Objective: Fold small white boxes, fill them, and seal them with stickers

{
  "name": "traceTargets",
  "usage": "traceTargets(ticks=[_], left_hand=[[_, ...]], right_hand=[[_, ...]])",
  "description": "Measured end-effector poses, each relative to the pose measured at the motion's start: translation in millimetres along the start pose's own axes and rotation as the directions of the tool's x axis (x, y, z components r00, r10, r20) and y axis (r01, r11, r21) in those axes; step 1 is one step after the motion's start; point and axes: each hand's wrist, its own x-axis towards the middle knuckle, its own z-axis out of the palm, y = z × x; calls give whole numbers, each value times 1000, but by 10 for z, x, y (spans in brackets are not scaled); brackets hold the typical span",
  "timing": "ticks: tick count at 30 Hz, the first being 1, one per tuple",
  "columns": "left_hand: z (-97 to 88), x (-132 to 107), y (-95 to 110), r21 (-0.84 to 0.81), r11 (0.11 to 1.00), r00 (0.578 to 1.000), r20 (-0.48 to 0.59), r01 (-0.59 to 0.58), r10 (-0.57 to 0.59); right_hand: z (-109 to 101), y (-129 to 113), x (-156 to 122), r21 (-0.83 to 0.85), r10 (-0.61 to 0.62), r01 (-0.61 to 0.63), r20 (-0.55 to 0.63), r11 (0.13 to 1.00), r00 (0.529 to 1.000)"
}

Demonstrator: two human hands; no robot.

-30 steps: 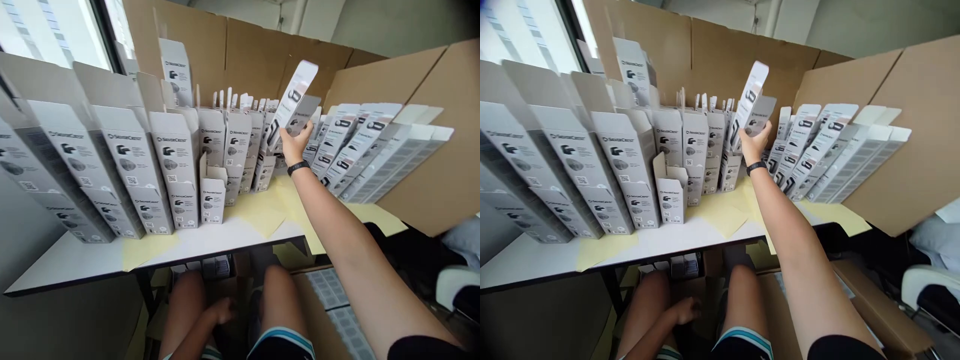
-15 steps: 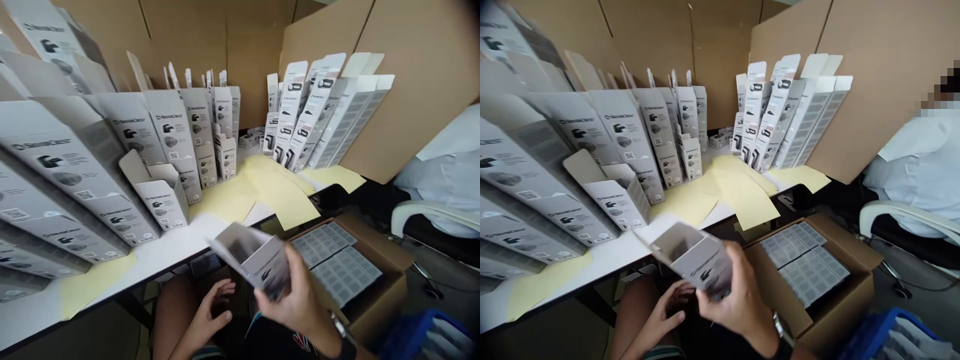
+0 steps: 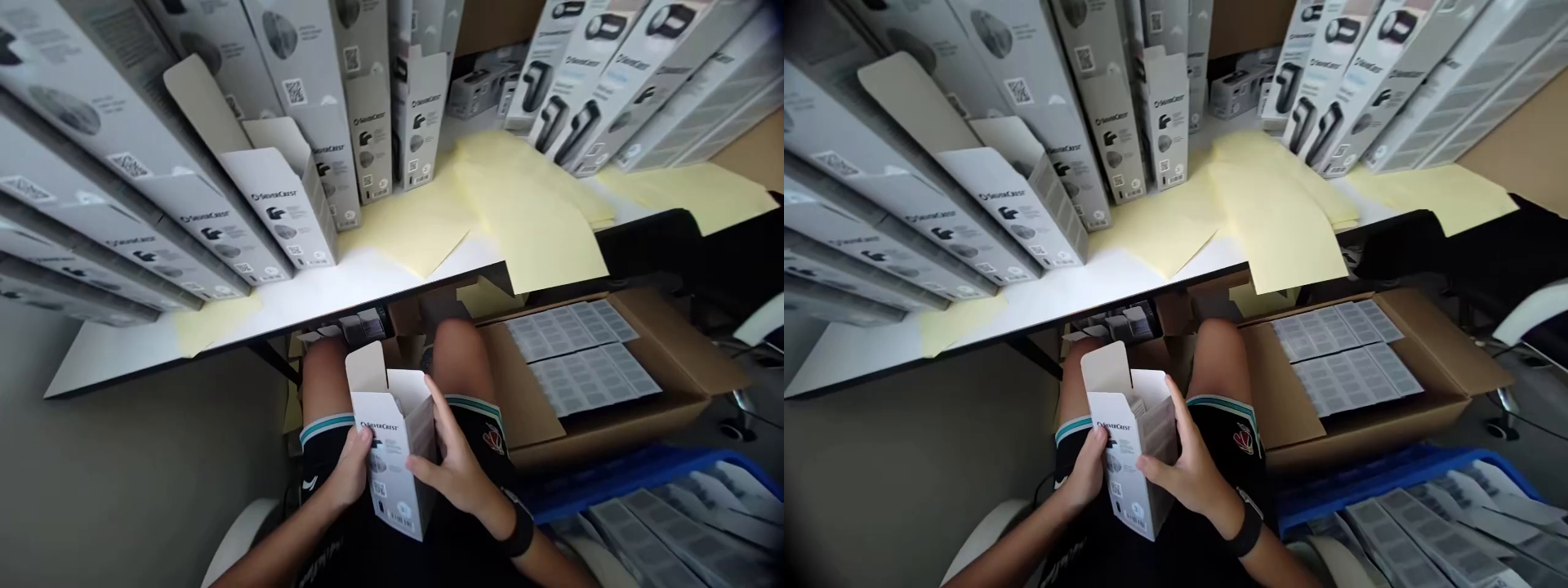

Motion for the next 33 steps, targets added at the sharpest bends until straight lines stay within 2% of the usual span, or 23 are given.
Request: traceTargets(ticks=[3,6,8,9,12,14,17,19,25,27,30,33], left_hand=[[17,18,-37,23,989,985,-86,-145,147],[-53,3,-118,171,923,914,-163,-345,372],[-121,-35,-182,268,871,878,-138,-412,458],[-151,-56,-205,295,852,877,-81,-433,474],[-206,-93,-206,309,804,862,181,-507,474],[-219,-82,-171,339,784,852,267,-521,451],[-234,-49,-129,405,787,885,229,-466,406],[-249,-39,-127,398,799,892,213,-451,398],[-291,-25,-128,418,771,877,236,-481,419],[-298,4,-110,393,783,875,252,-482,413],[-301,39,-89,382,781,869,246,-494,429],[-297,41,-84,389,769,862,245,-507,444]], right_hand=[[30,79,17,-153,23,-33,-62,988,998],[45,176,34,-283,42,-61,-72,957,996],[54,232,48,-297,35,-36,-8,954,999],[61,259,52,-295,33,-21,34,955,999],[78,342,41,-269,81,-39,149,962,986],[78,396,22,-230,151,-107,184,967,971],[63,447,22,-187,225,-192,172,963,959],[56,449,55,-218,210,-175,151,960,966],[82,352,136,-366,137,-53,206,929,969],[96,311,107,-382,168,-80,206,921,964],[99,262,52,-375,246,-177,142,910,959],[48,247,94,-245,224,-186,137,951,965]])
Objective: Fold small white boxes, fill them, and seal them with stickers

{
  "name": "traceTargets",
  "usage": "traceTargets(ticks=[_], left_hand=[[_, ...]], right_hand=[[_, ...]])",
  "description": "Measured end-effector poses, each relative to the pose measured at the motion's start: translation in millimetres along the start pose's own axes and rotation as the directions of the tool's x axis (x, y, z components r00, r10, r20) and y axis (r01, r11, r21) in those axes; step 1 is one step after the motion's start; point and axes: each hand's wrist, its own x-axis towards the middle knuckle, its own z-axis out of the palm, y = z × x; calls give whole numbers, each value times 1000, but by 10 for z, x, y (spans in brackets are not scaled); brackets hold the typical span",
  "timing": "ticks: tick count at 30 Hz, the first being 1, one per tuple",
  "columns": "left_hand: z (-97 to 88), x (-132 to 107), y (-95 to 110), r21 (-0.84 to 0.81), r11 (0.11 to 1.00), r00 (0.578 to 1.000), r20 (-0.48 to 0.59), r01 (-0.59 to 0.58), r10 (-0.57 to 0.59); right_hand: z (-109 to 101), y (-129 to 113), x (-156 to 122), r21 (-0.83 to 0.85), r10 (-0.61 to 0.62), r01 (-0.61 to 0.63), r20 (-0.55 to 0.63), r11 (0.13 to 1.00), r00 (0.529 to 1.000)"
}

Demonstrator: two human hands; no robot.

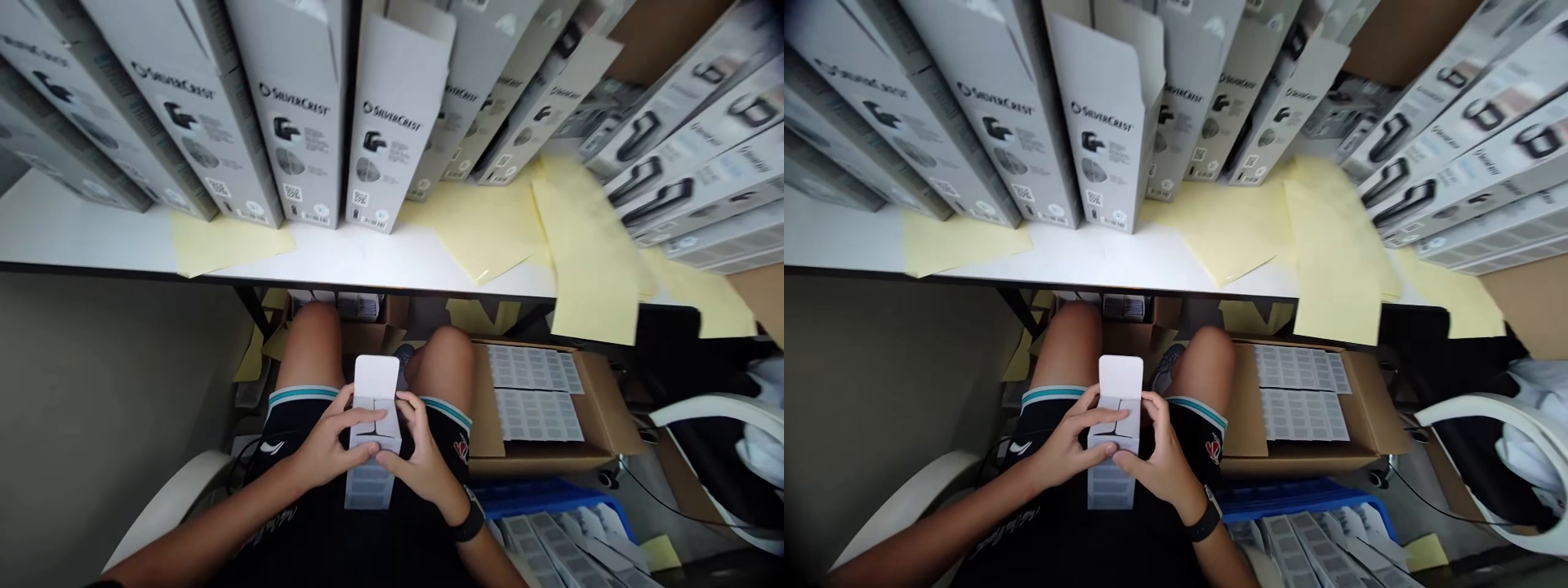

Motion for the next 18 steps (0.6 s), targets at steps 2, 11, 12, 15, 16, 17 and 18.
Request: traceTargets(ticks=[2,11,12,15,16,17,18], left_hand=[[4,-7,3,7,1000,1000,21,2,-2],[-12,31,-16,24,998,993,104,-64,61],[-23,35,-18,32,998,993,106,-56,53],[-43,13,-45,62,997,992,125,-39,31],[-41,-7,-65,69,997,992,125,-34,25],[-31,-32,-89,70,997,994,112,-29,22],[-14,-58,-116,61,998,996,88,-24,18]], right_hand=[[-79,-6,109,150,-38,44,-41,988,998],[-248,-426,794,188,118,-148,163,971,980],[-257,-487,811,140,93,-125,216,982,972],[-306,-607,775,38,-34,22,345,999,938],[-324,-626,743,0,-65,70,363,998,930],[-341,-636,707,-45,-83,106,363,993,928],[-354,-642,668,-91,-92,131,346,987,934]])
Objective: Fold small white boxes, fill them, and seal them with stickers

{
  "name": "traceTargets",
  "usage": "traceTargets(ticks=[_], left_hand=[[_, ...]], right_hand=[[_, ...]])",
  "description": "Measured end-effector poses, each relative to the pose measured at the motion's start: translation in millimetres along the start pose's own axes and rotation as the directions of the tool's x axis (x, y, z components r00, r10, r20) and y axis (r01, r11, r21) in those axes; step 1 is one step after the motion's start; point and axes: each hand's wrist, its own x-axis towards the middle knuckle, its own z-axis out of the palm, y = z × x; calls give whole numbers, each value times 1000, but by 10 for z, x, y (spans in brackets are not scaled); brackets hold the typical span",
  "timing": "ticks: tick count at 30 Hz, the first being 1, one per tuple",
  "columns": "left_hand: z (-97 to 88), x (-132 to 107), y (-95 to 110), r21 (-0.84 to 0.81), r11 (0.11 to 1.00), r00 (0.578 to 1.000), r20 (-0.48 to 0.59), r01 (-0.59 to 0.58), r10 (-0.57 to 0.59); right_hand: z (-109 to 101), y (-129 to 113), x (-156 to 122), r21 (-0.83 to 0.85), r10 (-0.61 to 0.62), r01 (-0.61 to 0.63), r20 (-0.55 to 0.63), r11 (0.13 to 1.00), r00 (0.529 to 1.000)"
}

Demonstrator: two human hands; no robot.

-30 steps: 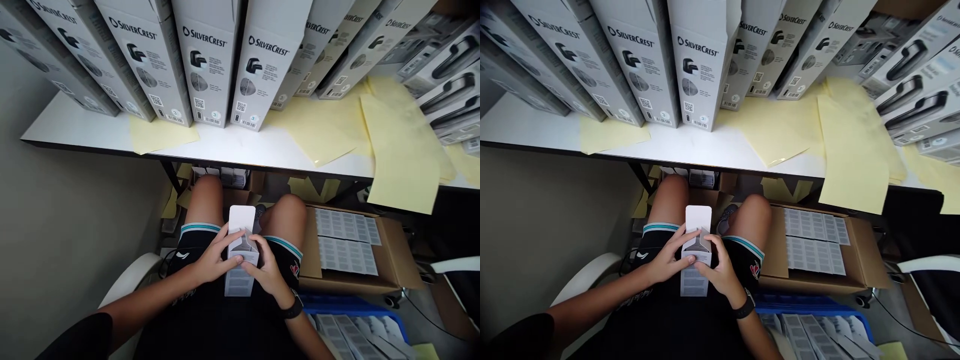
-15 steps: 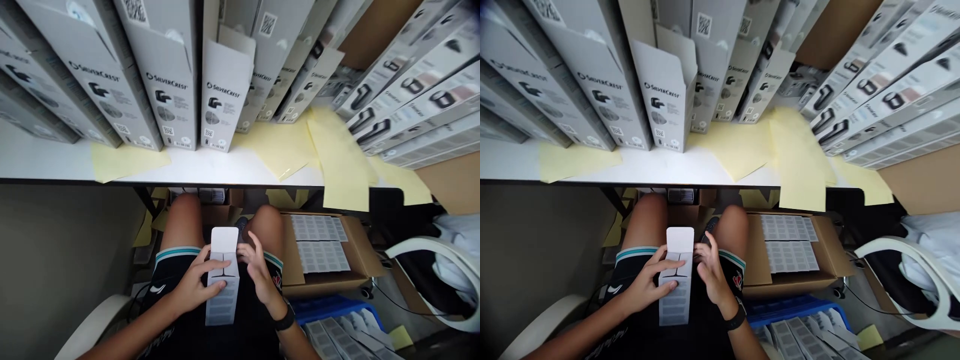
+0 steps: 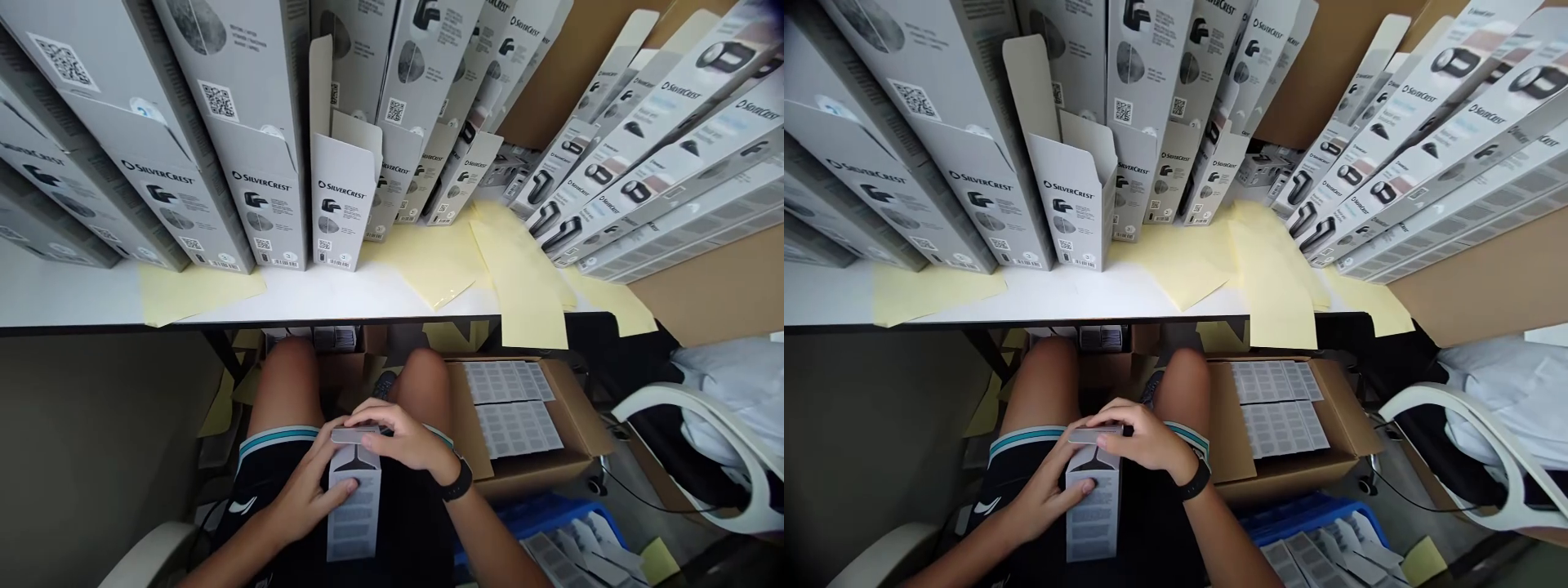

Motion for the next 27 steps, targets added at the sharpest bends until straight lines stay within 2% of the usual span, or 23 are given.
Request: traceTargets(ticks=[2,6,8,10,14,22,27], left_hand=[[56,-40,-44,-52,999,998,-60,1,-4],[124,-23,-39,-205,977,987,-154,-66,34],[98,27,2,-258,962,987,-151,-92,54],[47,81,42,-285,955,994,-95,-85,60],[-20,139,95,-284,958,990,-142,-41,0],[5,127,157,-142,985,966,-249,-101,63],[-1,116,218,-84,987,963,-246,-135,111]], right_hand=[[11,-14,-77,-76,-9,6,-44,997,999],[40,-41,-184,-121,-20,5,-117,993,993],[49,-36,-219,-156,-15,-5,-127,988,992],[61,-9,-250,-211,-16,-7,-108,977,994],[112,61,-306,-292,-39,2,-119,956,992],[185,83,-302,-308,-144,92,-150,947,978],[256,138,-343,-386,-177,110,-142,916,974]])
